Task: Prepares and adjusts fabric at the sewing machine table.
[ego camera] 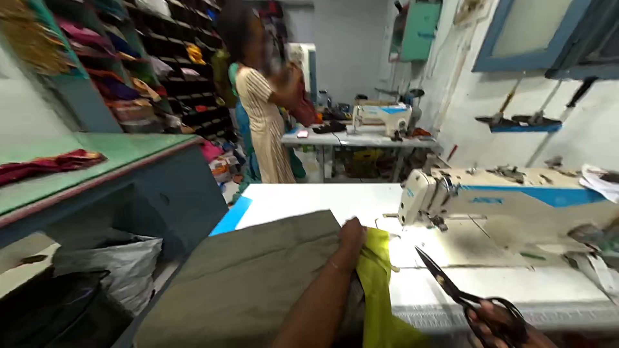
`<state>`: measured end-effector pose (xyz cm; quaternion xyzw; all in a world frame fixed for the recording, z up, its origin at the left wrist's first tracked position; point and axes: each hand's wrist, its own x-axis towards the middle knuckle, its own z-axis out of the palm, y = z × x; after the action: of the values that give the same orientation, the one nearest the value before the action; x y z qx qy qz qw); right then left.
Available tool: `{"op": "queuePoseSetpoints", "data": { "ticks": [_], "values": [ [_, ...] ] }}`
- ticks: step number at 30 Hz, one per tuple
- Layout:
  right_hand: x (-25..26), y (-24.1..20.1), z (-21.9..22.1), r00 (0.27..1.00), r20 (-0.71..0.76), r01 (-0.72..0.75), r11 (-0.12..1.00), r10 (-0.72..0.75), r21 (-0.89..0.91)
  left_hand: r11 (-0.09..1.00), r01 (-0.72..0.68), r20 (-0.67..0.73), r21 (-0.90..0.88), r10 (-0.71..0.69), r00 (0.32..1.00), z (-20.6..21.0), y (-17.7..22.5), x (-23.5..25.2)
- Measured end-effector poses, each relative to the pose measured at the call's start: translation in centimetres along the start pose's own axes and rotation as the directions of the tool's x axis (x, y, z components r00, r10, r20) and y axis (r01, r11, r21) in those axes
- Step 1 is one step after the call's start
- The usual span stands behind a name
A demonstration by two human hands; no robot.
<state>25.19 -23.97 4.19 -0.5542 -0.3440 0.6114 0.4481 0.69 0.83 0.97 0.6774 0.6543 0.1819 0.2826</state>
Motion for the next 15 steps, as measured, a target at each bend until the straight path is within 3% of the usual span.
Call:
{"op": "queuePoseSetpoints", "data": {
  "ticks": [5,15],
  "values": [
    [1.7,1.8,2.8,0.997,0.059,-0.061,0.991,0.054,0.118,0.983,0.167,-0.025,-0.08,-0.169,0.985,-1.1,0.4,0.6],
    [5.0,2.3,7.3,0.994,0.021,-0.109,0.966,0.107,0.233,0.972,0.193,0.065,-0.13,-0.186,0.98,-1.3,-0.4,1.5]
  ]
}}
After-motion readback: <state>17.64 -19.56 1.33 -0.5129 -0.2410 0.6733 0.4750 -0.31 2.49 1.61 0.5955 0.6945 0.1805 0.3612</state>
